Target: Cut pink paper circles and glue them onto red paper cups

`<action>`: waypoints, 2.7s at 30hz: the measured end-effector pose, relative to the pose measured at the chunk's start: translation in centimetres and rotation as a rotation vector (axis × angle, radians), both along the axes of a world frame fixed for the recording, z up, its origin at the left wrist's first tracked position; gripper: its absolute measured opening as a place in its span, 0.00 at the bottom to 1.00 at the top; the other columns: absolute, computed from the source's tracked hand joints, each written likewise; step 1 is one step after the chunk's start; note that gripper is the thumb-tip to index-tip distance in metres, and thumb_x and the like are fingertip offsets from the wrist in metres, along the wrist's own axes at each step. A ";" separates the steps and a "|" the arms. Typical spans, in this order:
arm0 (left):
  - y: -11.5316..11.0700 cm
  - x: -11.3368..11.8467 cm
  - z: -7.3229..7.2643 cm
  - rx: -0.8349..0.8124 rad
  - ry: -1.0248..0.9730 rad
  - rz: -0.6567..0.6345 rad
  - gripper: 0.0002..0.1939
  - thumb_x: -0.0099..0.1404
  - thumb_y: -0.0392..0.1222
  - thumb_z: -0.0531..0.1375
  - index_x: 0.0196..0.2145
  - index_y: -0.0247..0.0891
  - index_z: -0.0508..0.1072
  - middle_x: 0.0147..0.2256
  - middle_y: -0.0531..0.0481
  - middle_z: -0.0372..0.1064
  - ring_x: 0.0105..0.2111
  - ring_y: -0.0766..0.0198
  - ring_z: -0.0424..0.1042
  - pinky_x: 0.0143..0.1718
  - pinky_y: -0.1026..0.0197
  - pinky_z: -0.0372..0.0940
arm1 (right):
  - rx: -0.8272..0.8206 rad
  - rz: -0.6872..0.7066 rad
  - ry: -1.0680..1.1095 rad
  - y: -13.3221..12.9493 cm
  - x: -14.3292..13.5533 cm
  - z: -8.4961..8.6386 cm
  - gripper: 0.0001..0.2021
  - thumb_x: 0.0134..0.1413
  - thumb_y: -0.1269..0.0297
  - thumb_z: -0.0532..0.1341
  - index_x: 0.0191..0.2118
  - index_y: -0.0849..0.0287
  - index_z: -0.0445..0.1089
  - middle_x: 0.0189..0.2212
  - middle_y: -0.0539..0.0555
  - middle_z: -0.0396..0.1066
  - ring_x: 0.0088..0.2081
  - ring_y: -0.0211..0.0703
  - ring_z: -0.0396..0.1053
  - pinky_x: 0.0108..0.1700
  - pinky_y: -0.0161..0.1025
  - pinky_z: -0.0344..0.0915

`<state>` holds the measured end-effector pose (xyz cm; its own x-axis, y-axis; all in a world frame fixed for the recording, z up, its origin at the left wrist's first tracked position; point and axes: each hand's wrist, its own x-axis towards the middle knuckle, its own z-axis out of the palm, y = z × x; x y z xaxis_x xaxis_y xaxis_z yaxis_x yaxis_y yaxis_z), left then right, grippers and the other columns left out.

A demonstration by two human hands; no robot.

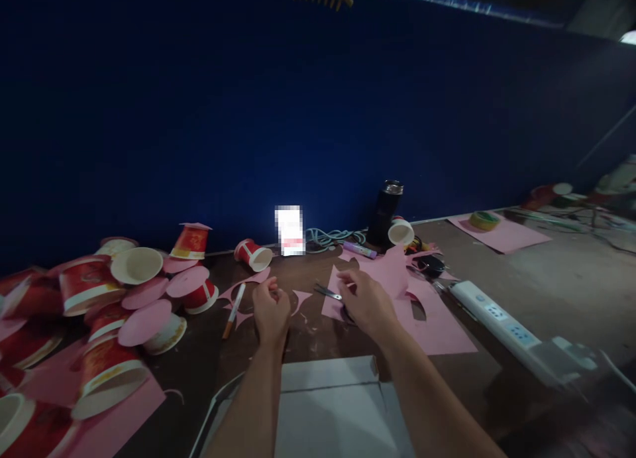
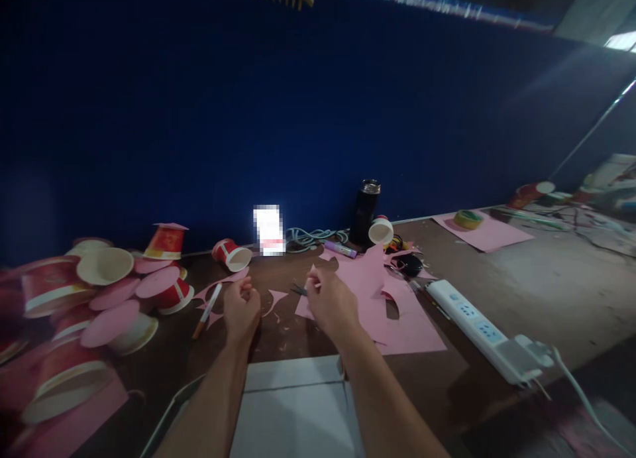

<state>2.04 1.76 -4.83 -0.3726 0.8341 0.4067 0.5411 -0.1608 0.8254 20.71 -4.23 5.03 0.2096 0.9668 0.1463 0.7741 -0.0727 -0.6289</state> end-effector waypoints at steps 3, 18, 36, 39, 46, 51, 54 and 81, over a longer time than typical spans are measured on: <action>-0.2 0.1 0.2 0.026 0.075 -0.020 0.13 0.56 0.34 0.53 0.39 0.36 0.70 0.35 0.45 0.67 0.40 0.55 0.66 0.45 0.51 0.63 | -0.199 -0.035 -0.279 -0.9 2.5 -1.5 0.13 0.53 0.66 0.55 0.43 0.53 0.72 0.40 0.55 0.74 0.41 0.49 0.70 0.37 0.39 0.60; -0.2 0.2 0.2 -0.044 0.113 -0.121 0.11 0.56 0.35 0.53 0.36 0.36 0.71 0.36 0.44 0.69 0.39 0.56 0.68 0.44 0.52 0.65 | -0.267 -0.096 -0.282 1.7 2.6 -3.1 0.16 0.51 0.54 0.57 0.42 0.59 0.68 0.38 0.60 0.73 0.39 0.51 0.72 0.36 0.39 0.60; -0.9 0.6 0.9 -0.072 0.256 -0.107 0.11 0.57 0.32 0.52 0.34 0.38 0.72 0.36 0.45 0.68 0.41 0.56 0.67 0.45 0.53 0.63 | -0.167 0.006 -0.420 0.2 3.0 -4.2 0.23 0.55 0.56 0.55 0.54 0.62 0.65 0.53 0.65 0.66 0.53 0.58 0.63 0.53 0.52 0.56; -0.9 0.6 0.8 -0.086 0.259 -0.101 0.10 0.57 0.32 0.52 0.33 0.39 0.72 0.35 0.45 0.68 0.40 0.56 0.68 0.44 0.54 0.64 | -0.277 0.054 -0.502 -2.4 1.9 -4.9 0.27 0.55 0.52 0.55 0.56 0.65 0.63 0.59 0.69 0.58 0.60 0.63 0.54 0.56 0.57 0.51; -0.8 0.1 0.8 -0.048 0.159 -0.042 0.12 0.56 0.31 0.52 0.35 0.36 0.73 0.35 0.44 0.69 0.40 0.56 0.68 0.45 0.53 0.64 | -0.293 0.231 -0.444 -5.6 -1.4 -4.5 0.26 0.56 0.55 0.55 0.58 0.63 0.62 0.61 0.66 0.55 0.62 0.58 0.51 0.58 0.51 0.51; -0.7 -0.2 1.1 0.036 0.103 0.038 0.14 0.55 0.29 0.51 0.35 0.36 0.73 0.36 0.45 0.70 0.39 0.58 0.68 0.45 0.55 0.63 | -0.197 0.351 -0.433 -6.5 -3.5 -4.0 0.19 0.60 0.59 0.50 0.52 0.60 0.68 0.56 0.62 0.63 0.57 0.56 0.57 0.55 0.51 0.54; -0.6 -0.4 1.2 0.065 0.083 0.054 0.15 0.55 0.28 0.51 0.35 0.36 0.73 0.35 0.45 0.70 0.39 0.59 0.67 0.45 0.56 0.63 | -0.144 0.392 -0.424 -6.5 -4.7 -4.3 0.18 0.61 0.62 0.49 0.51 0.58 0.68 0.56 0.59 0.64 0.57 0.56 0.57 0.54 0.51 0.54; -1.7 -0.2 2.3 -0.245 0.272 -0.088 0.17 0.58 0.33 0.52 0.43 0.34 0.73 0.42 0.42 0.71 0.45 0.55 0.67 0.48 0.57 0.59 | 0.293 -0.080 0.844 1.0 -11.7 -8.0 0.17 0.54 0.60 0.55 0.49 0.59 0.64 0.47 0.58 0.67 0.46 0.45 0.67 0.49 0.44 0.64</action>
<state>1.89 0.10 -2.57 -0.2011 0.9429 0.2656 0.7386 -0.0321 0.6734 9.04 -3.25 -2.92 0.4246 0.8926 0.1518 0.0451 0.1466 -0.9882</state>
